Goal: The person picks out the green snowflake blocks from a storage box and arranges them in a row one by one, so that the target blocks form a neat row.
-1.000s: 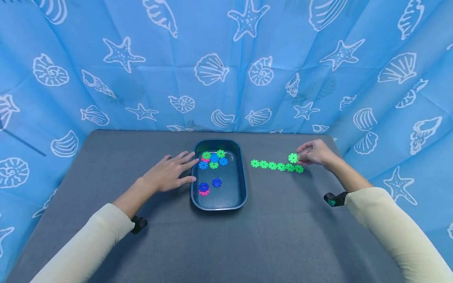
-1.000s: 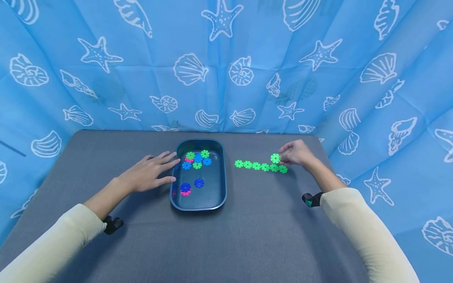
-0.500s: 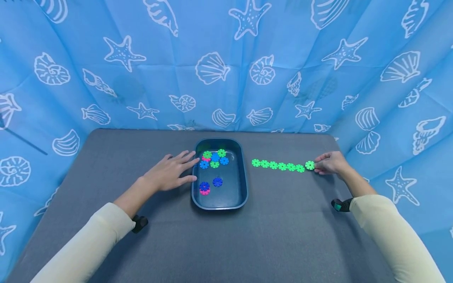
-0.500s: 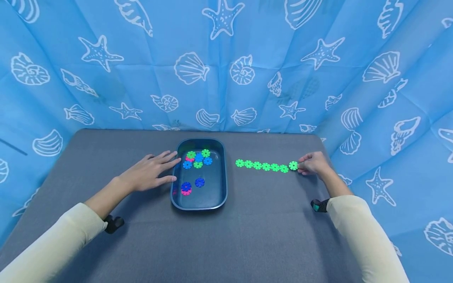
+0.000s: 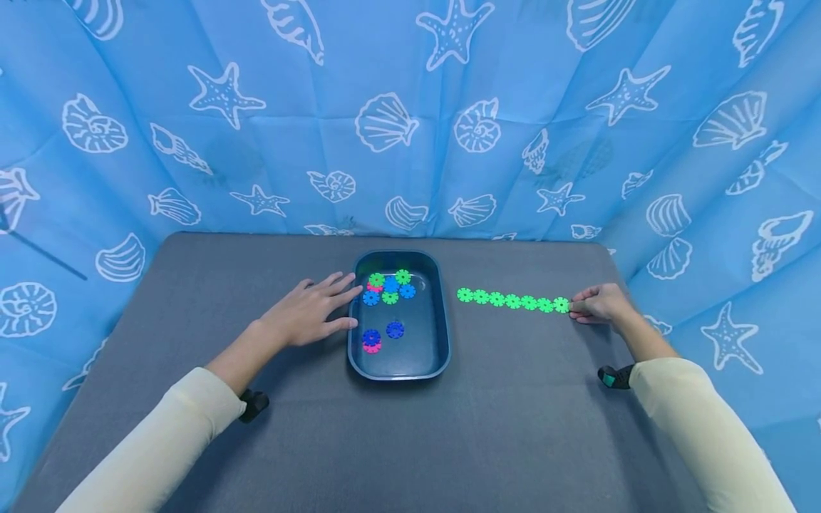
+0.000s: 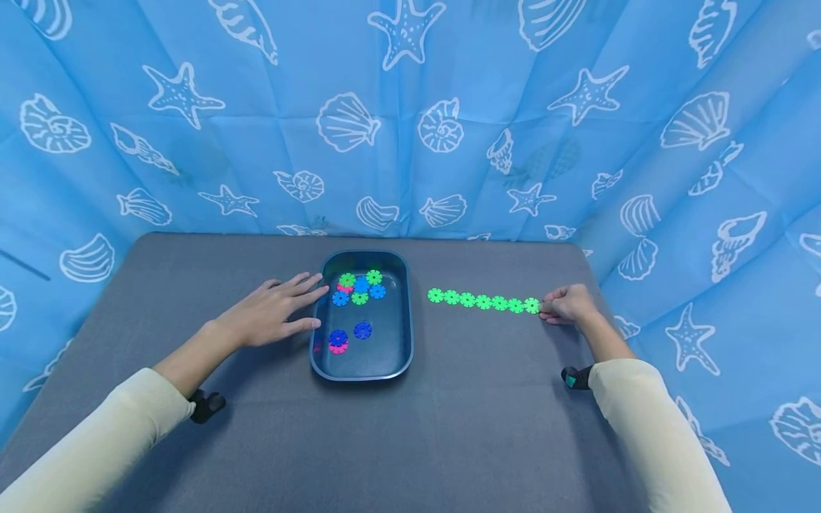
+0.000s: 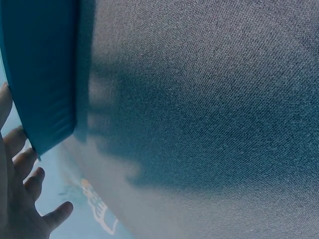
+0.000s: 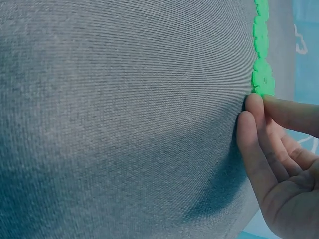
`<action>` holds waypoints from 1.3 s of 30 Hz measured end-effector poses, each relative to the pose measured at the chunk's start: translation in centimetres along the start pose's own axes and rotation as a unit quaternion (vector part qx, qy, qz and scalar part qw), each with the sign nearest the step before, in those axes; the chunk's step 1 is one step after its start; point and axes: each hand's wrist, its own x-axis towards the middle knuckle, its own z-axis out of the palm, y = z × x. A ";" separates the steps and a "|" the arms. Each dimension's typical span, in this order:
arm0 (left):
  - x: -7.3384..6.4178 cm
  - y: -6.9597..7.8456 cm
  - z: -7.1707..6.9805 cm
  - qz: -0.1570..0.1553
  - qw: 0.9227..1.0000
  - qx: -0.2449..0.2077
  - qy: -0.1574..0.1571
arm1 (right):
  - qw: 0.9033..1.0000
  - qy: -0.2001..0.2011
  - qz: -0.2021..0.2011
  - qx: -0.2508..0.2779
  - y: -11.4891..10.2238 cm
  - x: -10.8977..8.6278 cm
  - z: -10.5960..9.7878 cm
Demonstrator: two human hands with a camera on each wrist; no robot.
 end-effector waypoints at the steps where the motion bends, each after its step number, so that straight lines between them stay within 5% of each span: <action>1: 0.0 0.0 0.1 0.000 1.000 0.001 0.001 | 1.000 0.006 0.000 0.001 0.0 0.0 0.0; 13: 0.2 0.0 -0.1 0.004 1.000 -0.004 0.008 | 1.000 0.011 0.005 -0.011 -0.2 0.0 -0.2; 21: 0.2 0.1 -0.2 0.002 1.000 -0.004 0.003 | 0.999 0.011 -0.037 -0.016 -3.4 -0.4 -0.2; 27: 0.1 0.0 0.2 0.005 1.000 0.002 0.005 | 0.995 -0.070 -0.071 0.030 -7.5 -1.1 1.7; 32: 0.2 0.0 0.3 0.009 1.000 0.004 0.008 | 0.985 -0.143 -0.097 0.014 -11.1 -1.8 4.7; 39: 0.0 -0.1 -0.1 0.008 1.000 0.003 0.003 | 0.973 -0.182 -0.135 0.038 -16.1 -2.4 9.3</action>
